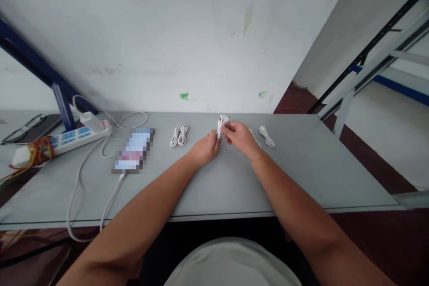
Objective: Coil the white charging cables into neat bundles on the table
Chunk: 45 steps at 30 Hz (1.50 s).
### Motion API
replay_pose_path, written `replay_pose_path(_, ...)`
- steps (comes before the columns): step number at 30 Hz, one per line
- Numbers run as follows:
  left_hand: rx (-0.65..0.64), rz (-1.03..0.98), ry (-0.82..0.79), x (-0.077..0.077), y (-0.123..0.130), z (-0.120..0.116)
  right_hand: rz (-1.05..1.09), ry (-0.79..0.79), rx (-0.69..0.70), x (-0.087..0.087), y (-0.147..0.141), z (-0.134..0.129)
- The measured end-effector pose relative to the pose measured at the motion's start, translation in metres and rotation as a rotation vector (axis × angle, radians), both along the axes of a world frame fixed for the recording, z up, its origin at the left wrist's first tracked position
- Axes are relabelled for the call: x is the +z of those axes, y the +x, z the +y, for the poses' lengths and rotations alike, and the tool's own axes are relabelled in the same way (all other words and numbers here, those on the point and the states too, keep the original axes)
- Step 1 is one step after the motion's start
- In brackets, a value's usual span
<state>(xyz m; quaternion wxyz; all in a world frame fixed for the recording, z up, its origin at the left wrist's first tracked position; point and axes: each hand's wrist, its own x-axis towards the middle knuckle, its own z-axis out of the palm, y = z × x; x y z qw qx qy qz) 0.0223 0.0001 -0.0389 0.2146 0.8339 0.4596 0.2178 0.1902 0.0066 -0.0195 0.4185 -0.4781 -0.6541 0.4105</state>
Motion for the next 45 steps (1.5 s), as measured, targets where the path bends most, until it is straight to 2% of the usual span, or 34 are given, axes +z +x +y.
replay_pose_path(2, 0.025, -0.032, 0.010, 0.002, -0.002, 0.000, 0.018, -0.002, 0.013, -0.001, 0.002, 0.001)
replay_pose_path(4, 0.075, -0.028, 0.019, 0.004, -0.004, 0.001, -0.038, 0.019, -0.034, -0.002, 0.005, 0.001)
replay_pose_path(6, 0.115, -0.022, 0.017, 0.005, -0.008, 0.002, -0.228, 0.065, -0.054, -0.004, 0.008, -0.001)
replay_pose_path(10, 0.143, -0.051, 0.021, 0.007, -0.014, 0.005, -0.643, 0.092, 0.069, -0.007, 0.010, -0.006)
replay_pose_path(18, 0.147, -0.047, -0.001, 0.007, -0.014, 0.004, -0.813, 0.043, 0.166, -0.006, 0.004, -0.013)
replay_pose_path(20, 0.140, -0.054, 0.000, 0.008, -0.014, 0.004, -0.814, 0.044, 0.149, -0.004, 0.005, -0.011)
replay_pose_path(22, 0.126, -0.069, 0.004, 0.009, -0.014, 0.004, -0.727, 0.049, 0.059, -0.002, 0.009, -0.008)
replay_pose_path(24, 0.121, -0.077, 0.002, 0.010, -0.014, 0.003, -0.554, 0.015, -0.074, 0.001, 0.014, -0.003)
replay_pose_path(27, 0.116, -0.071, -0.007, 0.012, -0.014, 0.001, -0.242, -0.136, -0.225, 0.003, 0.018, 0.004)
replay_pose_path(29, 0.081, -0.065, -0.001, 0.012, -0.013, 0.000, -0.040, -0.199, -0.260, 0.002, 0.016, 0.007)
replay_pose_path(33, -0.018, -0.062, 0.019, 0.012, -0.009, -0.004, 0.215, -0.239, -0.226, -0.008, 0.003, 0.007)
replay_pose_path(39, -0.171, -0.094, 0.029, 0.011, -0.006, -0.007, 0.204, -0.168, -0.211, -0.018, -0.007, 0.004)
replay_pose_path(45, -0.231, -0.055, -0.007, 0.012, -0.008, -0.006, 0.419, -0.247, -0.088, -0.014, -0.007, 0.004)
